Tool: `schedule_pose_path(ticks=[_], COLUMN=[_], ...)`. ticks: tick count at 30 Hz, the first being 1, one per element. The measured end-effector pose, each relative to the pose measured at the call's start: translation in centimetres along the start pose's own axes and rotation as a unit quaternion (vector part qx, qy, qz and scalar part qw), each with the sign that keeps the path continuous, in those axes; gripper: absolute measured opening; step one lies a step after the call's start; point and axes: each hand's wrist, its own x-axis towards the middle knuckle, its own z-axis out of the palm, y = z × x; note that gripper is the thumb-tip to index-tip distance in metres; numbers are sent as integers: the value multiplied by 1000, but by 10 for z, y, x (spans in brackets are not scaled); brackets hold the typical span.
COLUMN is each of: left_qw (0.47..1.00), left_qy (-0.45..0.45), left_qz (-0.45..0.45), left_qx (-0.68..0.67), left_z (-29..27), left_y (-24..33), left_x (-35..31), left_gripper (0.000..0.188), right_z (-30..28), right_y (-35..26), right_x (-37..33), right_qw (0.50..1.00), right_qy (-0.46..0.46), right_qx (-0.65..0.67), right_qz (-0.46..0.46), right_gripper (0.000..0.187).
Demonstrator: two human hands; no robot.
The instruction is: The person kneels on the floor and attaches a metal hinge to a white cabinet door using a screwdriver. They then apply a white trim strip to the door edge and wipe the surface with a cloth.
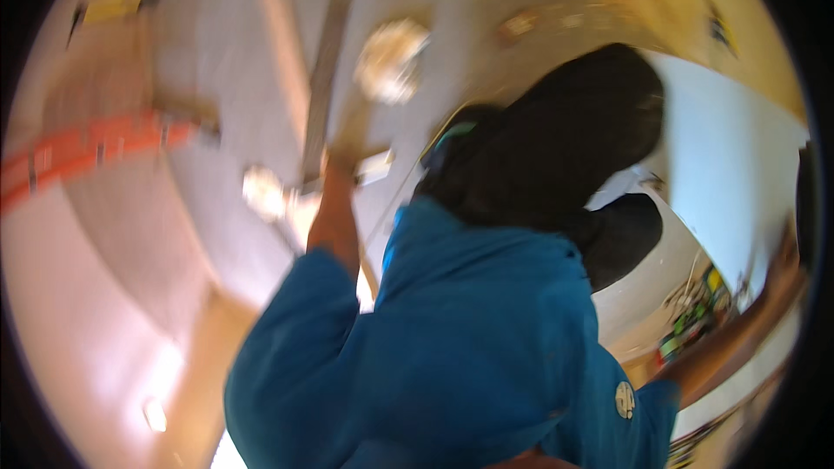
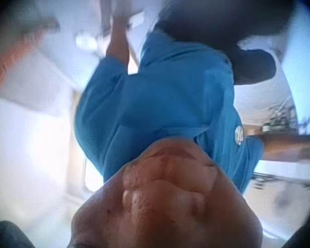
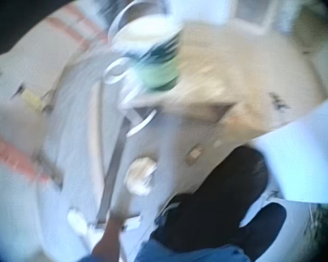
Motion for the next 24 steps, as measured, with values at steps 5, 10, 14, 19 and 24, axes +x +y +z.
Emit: schedule_pose_path(ticks=[5, 10, 14, 19, 24], left_qw=[966, 828, 700, 489, 418], left_qy=[-77, 46, -53, -390, -815], left_qz=[149, 391, 650, 739, 373], left_qx=[198, 400, 292, 249, 150], left_z=[-28, -54, -23, 119, 259], left_y=[1, 11, 68, 130, 51], left_x=[31, 34, -52, -373, -565], left_gripper=[100, 98, 96, 79, 54], right_z=[14, -4, -3, -4, 4], right_y=[-35, -68, -72, -81, -57], right_x=[-18, -16, -18, -8, -19], right_qw=[994, 996, 992, 993, 981], right_qy=[21, 36, 42, 64, 109], right_qx=[66, -6, 2, 29, 145], right_qz=[86, 77, 123, 91, 71], right_gripper=[38, 62, 60, 54, 42])
